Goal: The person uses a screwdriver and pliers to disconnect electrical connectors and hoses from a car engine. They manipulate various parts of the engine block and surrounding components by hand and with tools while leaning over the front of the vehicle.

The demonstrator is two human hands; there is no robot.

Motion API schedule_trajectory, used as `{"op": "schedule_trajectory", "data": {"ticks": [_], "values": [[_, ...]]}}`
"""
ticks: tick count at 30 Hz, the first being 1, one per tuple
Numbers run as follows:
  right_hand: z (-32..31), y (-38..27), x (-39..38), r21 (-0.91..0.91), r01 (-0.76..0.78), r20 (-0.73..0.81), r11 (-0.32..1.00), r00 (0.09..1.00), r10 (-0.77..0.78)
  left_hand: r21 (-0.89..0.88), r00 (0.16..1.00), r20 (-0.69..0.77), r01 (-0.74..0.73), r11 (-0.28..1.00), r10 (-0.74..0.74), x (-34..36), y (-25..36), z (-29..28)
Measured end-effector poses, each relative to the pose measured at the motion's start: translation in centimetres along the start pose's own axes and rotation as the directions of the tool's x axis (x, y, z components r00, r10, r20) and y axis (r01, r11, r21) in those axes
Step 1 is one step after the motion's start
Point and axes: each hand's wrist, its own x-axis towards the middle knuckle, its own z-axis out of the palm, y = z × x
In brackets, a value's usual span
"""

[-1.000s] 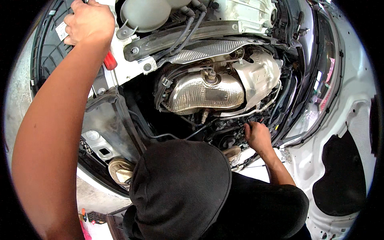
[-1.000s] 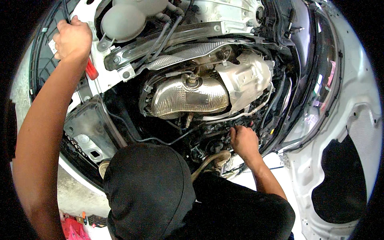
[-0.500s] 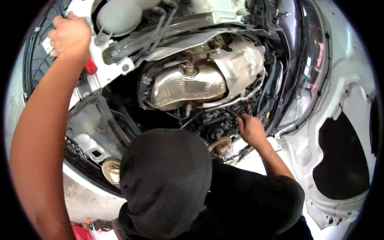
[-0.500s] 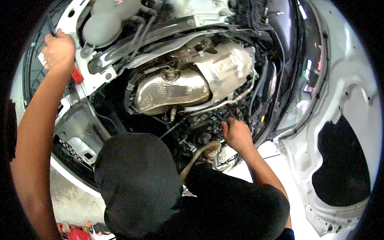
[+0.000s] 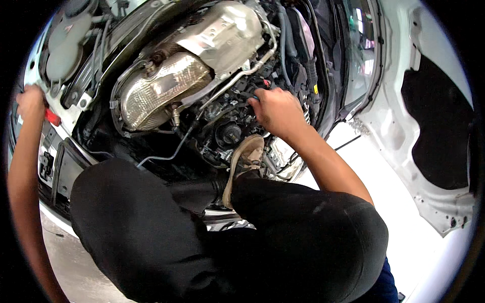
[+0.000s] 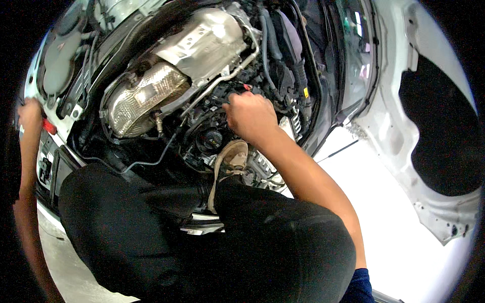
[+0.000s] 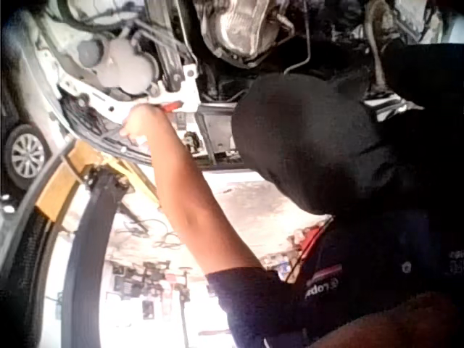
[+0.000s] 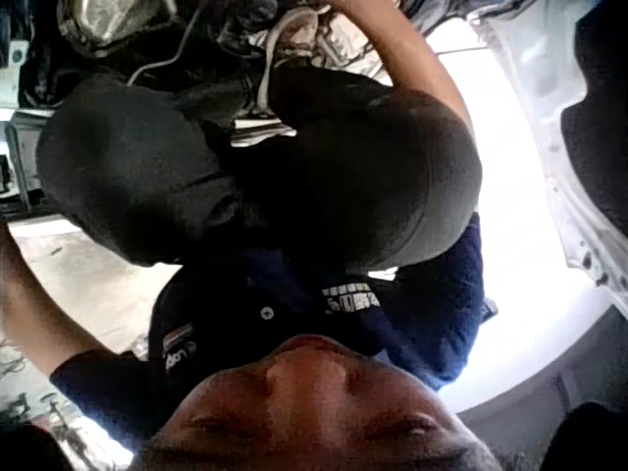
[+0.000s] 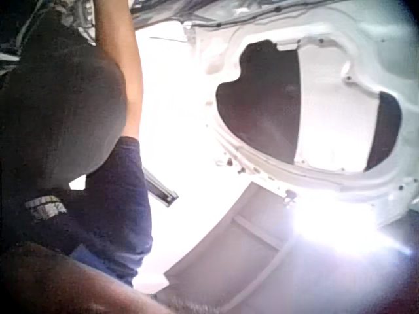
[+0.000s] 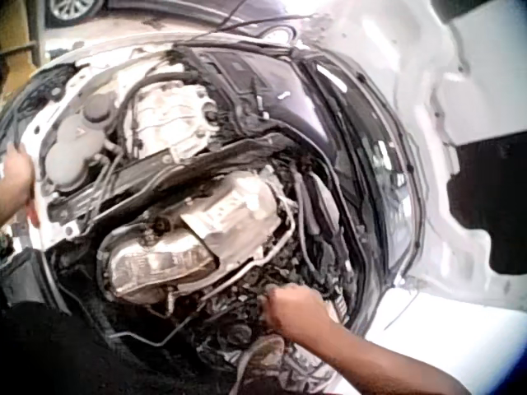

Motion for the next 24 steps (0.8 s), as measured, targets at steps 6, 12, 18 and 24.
{"op": "schedule_trajectory", "data": {"ticks": [6, 12, 18, 24], "values": [[-0.5, 1.4, 1.1, 0.037, 0.053, 0.108, 0.998, 0.993, -0.057, -0.109, 0.997, 0.063, 0.055, 0.992, -0.048, 2.3, -2.5, -1.6], [0.0, 2.4, 3.1, -0.036, 0.250, 0.238, 0.968, 0.943, -0.234, -0.407, 0.973, 0.229, 0.058, 0.912, 0.040, -2.7, -4.7, -7.8], [-0.7, 0.2, 4.5, -0.111, 0.501, 0.268, 0.858, 0.846, -0.460, -0.049, 0.985, -0.119, -0.131, 0.990, 0.125, -16.8, -9.6, -11.9], [-1.4, 0.0, 6.1, -0.017, 0.564, 0.388, 0.825, 0.764, -0.515, -0.177, 0.967, -0.165, 0.166, 0.970, -0.195, -22.5, -7.0, -10.4]]}}
